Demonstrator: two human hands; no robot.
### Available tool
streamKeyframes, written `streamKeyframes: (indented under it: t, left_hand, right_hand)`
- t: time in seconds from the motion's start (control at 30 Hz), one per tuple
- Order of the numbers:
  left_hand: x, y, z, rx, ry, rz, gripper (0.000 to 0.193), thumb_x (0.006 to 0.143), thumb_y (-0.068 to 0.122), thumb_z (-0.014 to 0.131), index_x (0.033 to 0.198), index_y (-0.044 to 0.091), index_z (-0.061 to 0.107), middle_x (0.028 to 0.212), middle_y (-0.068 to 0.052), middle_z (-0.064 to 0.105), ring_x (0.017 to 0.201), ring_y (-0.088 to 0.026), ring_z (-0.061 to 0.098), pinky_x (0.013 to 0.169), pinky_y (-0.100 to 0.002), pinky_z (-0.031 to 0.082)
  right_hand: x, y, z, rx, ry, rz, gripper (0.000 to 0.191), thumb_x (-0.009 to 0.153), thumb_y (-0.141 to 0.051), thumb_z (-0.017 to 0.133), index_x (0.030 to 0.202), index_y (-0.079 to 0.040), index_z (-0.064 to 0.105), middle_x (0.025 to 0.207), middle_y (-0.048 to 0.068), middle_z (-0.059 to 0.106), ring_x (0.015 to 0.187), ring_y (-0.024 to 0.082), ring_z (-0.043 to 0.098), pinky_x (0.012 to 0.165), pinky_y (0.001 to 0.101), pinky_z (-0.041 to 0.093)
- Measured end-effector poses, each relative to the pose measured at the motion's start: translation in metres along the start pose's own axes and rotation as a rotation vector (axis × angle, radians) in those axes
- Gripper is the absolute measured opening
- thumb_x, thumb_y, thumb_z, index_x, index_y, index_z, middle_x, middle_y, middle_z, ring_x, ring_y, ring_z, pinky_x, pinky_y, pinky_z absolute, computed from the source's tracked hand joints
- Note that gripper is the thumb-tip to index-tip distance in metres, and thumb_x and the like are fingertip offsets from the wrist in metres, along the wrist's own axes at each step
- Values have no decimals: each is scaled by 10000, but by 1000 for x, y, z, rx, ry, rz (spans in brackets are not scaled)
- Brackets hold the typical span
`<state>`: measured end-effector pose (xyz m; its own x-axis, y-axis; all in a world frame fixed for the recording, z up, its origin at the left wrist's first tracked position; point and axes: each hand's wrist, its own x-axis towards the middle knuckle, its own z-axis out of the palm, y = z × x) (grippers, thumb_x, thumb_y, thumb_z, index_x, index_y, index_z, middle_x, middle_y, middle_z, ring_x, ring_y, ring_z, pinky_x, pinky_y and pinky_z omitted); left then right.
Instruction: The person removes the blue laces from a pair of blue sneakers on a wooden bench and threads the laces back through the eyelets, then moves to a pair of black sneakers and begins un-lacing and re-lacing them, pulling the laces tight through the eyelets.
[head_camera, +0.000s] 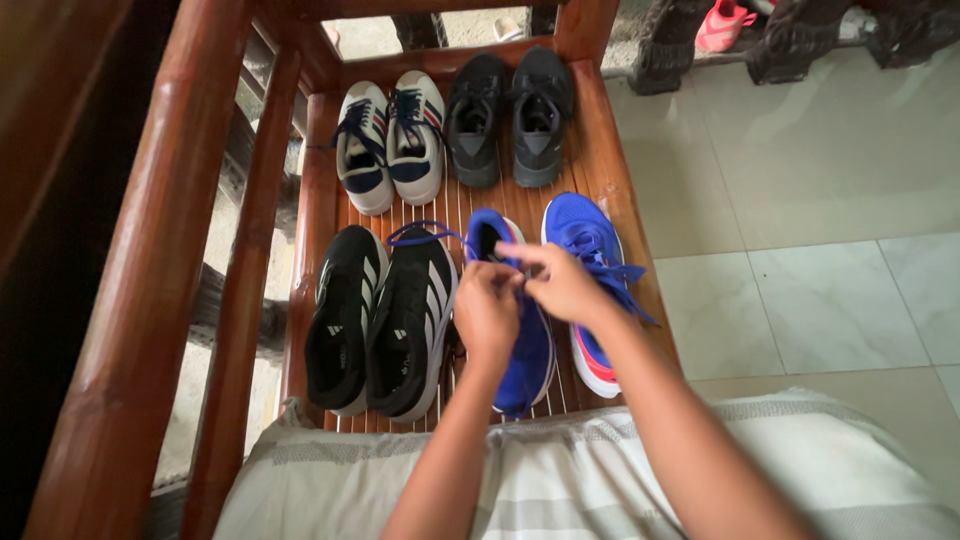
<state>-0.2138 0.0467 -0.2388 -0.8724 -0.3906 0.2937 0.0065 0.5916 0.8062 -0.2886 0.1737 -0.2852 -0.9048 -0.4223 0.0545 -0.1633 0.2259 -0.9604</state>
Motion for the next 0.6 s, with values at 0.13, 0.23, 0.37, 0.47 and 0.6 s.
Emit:
streamKeyframes:
  t: [0.13,0.23,0.37,0.47,0.6]
  left_hand:
    - [31,27,-25,-82,29,203,35,909,10,645,912,39,666,923,-128,633,834,-340,656,716,-430,502]
    - [71,80,-55,-218,268,513,76,971,-46,545,1037,-12,555,1041,-194,590,968,-391,616,843,-440,513]
    - [114,141,-111,-281,527,669,294,1005,-2,542,1284,-63,473,1290,-249,492,1092,-396,592,890,-461,490]
    - [126,159,-133,-421,266,658,281,1011,64,566,1282,0,531,1276,-185,551,1052,-326,654,816,-384,558]
    - [122,132,-115,-289,63,732,416,976,165,694,1315,-17,534,1206,-225,600,1066,-378,633,862,-399,554]
  right_hand:
    - [-15,-19,14,-271,2,5,463,737,-107,809,1189,-123,714,1085,76,533,880,202,600,791,329,529]
    - [-24,-28,22,-342,15,-49,402,808,-235,801,1196,-145,752,1033,102,521,902,222,592,853,353,509]
    - [-23,-31,29,-357,58,115,336,1034,-391,581,1214,-174,764,976,97,555,896,224,582,877,367,481]
    - [-19,-41,31,-289,22,119,419,1115,-405,492,1192,-175,834,750,166,546,822,258,609,882,358,495]
    - [-20,-64,22,-17,293,-51,359,1042,-359,612,884,-58,728,753,48,584,717,205,581,720,345,500]
